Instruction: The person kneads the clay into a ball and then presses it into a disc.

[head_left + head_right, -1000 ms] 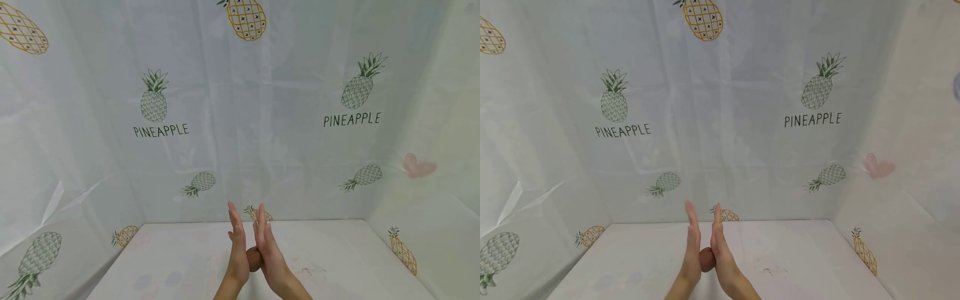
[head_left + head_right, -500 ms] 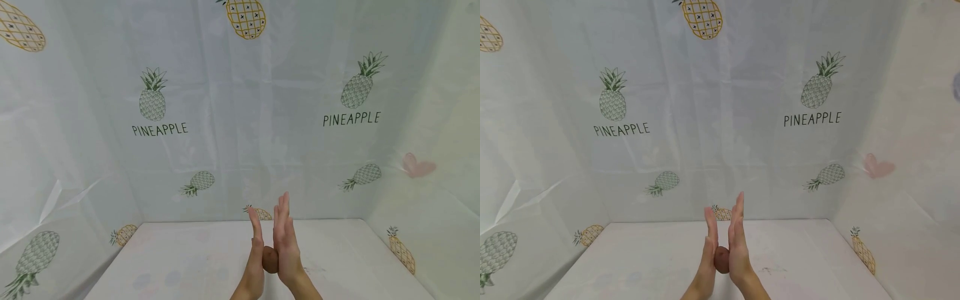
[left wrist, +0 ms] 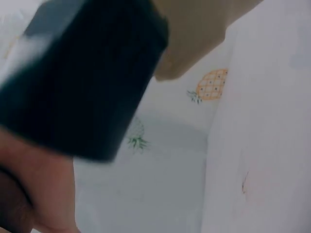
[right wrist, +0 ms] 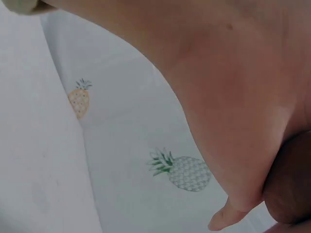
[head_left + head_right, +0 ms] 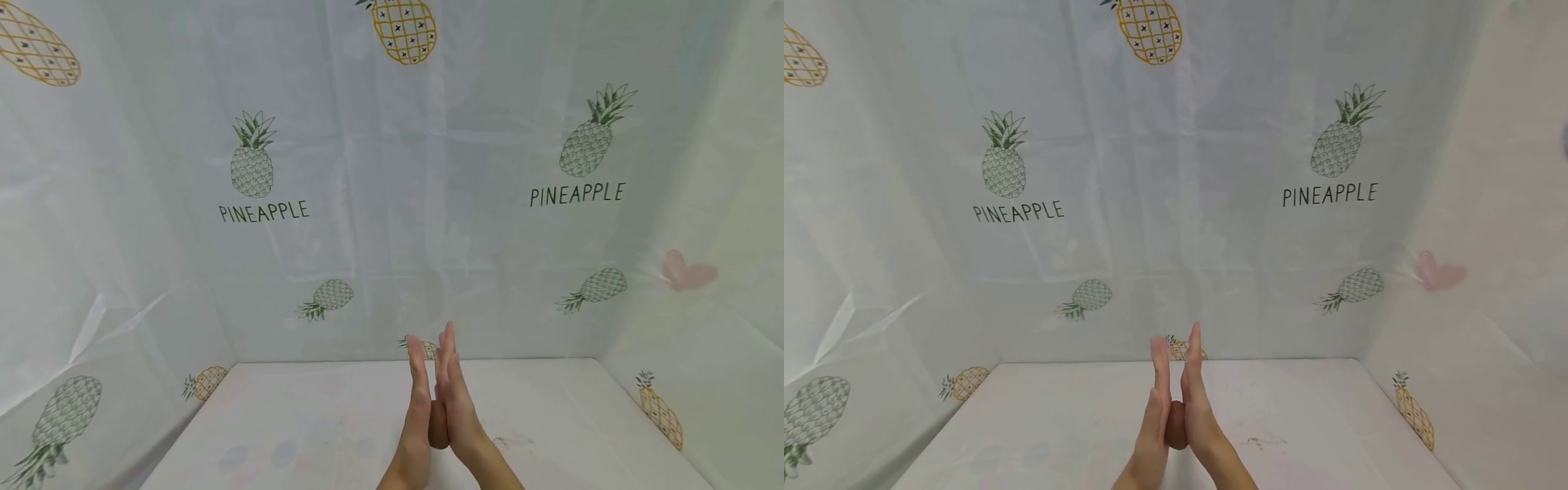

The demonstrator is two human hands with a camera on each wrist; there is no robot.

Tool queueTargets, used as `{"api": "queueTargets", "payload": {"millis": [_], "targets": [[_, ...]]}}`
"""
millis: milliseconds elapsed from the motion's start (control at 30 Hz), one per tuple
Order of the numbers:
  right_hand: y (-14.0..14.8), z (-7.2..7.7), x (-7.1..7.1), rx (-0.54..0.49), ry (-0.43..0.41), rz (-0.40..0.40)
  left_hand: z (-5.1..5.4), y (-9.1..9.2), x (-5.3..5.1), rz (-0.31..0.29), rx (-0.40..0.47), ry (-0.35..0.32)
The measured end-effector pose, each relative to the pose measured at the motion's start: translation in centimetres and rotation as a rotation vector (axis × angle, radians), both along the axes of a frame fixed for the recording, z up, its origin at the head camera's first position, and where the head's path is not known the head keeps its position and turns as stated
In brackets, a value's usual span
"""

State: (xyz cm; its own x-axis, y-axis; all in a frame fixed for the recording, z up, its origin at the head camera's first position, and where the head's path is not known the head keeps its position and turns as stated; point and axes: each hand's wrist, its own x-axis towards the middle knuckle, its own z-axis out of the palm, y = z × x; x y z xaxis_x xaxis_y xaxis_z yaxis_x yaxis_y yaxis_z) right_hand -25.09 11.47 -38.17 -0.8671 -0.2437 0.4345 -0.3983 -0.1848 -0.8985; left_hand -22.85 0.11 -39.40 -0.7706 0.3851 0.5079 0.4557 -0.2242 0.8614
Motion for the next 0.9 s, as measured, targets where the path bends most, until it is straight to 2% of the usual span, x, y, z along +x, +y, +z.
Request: {"api": "queueTargets", "payload": {"millis": [100, 233, 367, 500, 600, 700, 800, 900], "targets": [[-0.5, 0.0, 0.3, 0.049, -0.042, 0.082, 0.0, -0.5, -0.6, -0.011, 0.036, 0.009], [-1.0, 0.2, 1.0, 0.06, -0.079, 0.147, -0.1, -1.2, -1.2, -0.016, 0.065, -0.031], [-1.5, 0.3, 1.5, 0.066, -0.095, 0.174, -0.4, -1.7, -2.1, 0.017, 0.08, -0.042], [-2.0, 0.4, 1.7, 0.054, -0.094, 0.178, -0.7, -2.1, -3.2, 0.106, 0.079, -0.007], [-2.2, 0.4, 1.9, 0.041, -0.065, 0.178, -1.0, -2.3, -3.8, 0.187, 0.064, 0.001], [-2.2, 0.6, 2.0, 0.033, -0.008, 0.165, -1.2, -2.3, -4.1, 0.219, 0.063, -0.012], [-1.8, 0.8, 2.2, 0.012, 0.051, 0.161, -1.3, -1.8, -4.0, 0.219, 0.057, -0.003], [-1.3, 1.2, 2.3, -0.03, 0.106, 0.148, -1.4, -1.0, -3.6, 0.188, 0.043, 0.012]]}}
